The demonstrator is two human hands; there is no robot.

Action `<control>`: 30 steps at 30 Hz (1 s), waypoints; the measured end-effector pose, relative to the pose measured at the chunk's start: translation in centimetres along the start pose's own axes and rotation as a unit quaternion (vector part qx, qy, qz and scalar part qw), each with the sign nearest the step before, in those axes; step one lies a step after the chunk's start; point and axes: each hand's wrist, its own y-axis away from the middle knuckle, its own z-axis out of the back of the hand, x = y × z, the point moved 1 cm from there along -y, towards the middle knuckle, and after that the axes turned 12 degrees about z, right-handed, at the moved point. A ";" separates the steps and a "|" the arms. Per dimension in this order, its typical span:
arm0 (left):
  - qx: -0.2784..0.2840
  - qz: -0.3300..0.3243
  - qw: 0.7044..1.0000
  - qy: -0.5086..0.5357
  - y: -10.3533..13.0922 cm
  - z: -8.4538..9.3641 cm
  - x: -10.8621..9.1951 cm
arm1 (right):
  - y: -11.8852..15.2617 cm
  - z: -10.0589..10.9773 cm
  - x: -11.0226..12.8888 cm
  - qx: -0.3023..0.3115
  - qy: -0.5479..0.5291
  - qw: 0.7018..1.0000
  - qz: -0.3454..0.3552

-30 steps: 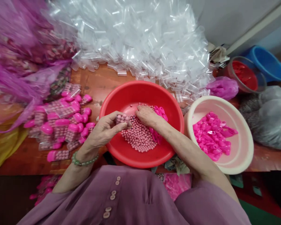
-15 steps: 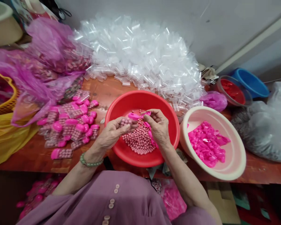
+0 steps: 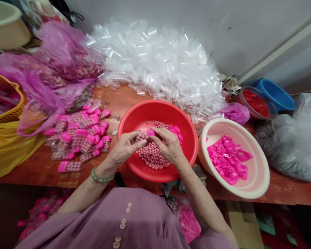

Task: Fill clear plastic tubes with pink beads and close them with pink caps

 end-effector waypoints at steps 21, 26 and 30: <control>0.133 0.074 0.988 0.003 -0.1 0.3 0.2 | -2.2 2.1 0.3 0.066 -0.088 0.994 -0.005; 0.110 0.080 0.991 0.012 -0.4 0.1 0.2 | -2.4 4.4 0.3 0.110 -0.053 0.992 -0.009; 0.099 0.084 0.991 0.022 -0.5 0.1 -0.1 | -2.0 4.6 -0.1 0.045 -0.063 0.996 -0.044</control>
